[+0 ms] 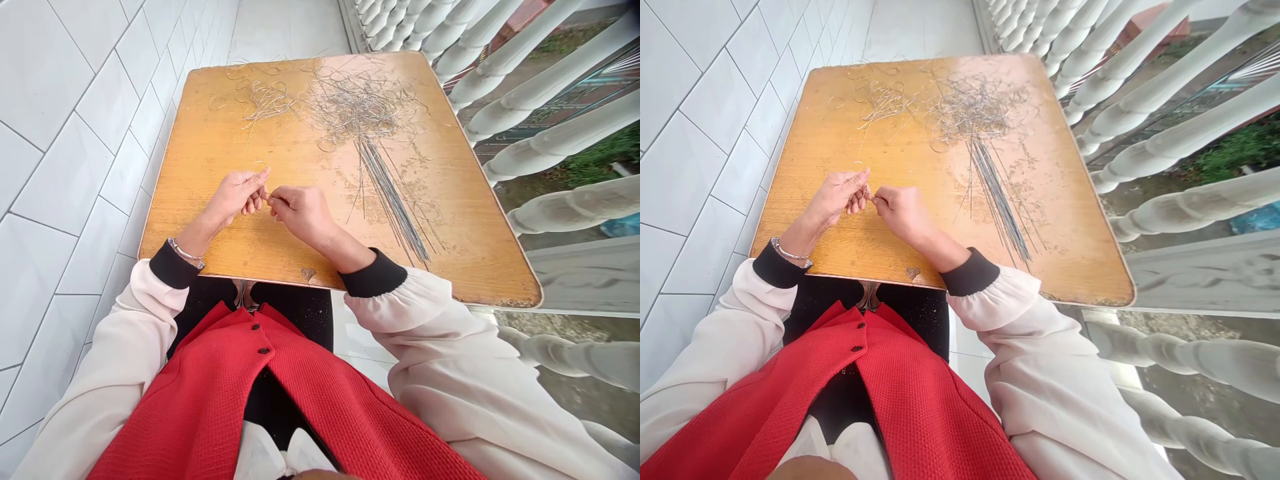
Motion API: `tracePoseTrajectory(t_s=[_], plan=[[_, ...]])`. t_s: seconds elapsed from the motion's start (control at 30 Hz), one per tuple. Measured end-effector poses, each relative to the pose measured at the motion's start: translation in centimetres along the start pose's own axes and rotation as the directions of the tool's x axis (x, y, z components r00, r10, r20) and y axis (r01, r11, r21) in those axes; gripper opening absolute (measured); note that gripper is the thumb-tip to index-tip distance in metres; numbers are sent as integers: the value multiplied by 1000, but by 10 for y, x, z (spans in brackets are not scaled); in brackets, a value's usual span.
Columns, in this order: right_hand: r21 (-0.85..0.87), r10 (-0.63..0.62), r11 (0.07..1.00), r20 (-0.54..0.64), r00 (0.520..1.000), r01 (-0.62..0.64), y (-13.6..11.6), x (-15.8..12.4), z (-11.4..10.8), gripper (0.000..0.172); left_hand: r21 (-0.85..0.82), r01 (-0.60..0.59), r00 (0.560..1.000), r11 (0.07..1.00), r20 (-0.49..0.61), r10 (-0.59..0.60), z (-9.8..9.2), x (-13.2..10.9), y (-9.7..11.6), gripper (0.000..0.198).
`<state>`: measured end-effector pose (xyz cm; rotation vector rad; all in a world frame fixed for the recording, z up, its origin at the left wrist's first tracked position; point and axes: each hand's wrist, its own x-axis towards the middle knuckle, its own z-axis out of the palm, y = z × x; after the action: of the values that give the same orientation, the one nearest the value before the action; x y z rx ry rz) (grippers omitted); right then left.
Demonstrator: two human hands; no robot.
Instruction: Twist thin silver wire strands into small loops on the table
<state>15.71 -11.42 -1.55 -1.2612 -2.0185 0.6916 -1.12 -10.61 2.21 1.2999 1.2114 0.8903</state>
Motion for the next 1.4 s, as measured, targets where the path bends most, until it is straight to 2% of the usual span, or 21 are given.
tracePoseTrajectory(t_s=[0.1,0.17,0.33,0.47,0.57,0.83,1.07,1.27,1.4], plan=[[-29,-36,999,-9,999,36,-1,-2,1,26,-7,33,998,999,57,-32,-4,2,-3,63],[8,-11,1000,-2,1000,11,-2,-2,1,25,-27,60,995,998,76,-58,-6,4,-4,64],[188,106,975,62,992,-116,-4,1,-1,22,-82,80,995,993,66,-75,-8,5,-5,63],[344,171,922,59,984,-180,-3,5,-2,30,-79,96,992,992,86,-90,-8,6,-4,64],[392,190,899,48,980,-194,-1,6,0,31,-87,106,991,990,90,-99,-9,6,-5,64],[287,135,950,-12,991,-126,1,5,1,27,-64,83,997,994,1,-83,-9,6,-4,66],[169,87,982,-16,996,-83,2,4,2,27,-65,96,995,993,12,-95,-5,5,-4,65],[243,158,961,-98,983,-130,1,4,2,28,-134,150,989,980,35,-147,-10,6,-3,63],[225,186,962,-135,973,-153,-2,6,-2,29,-166,146,989,975,48,-140,-12,4,-2,55]])
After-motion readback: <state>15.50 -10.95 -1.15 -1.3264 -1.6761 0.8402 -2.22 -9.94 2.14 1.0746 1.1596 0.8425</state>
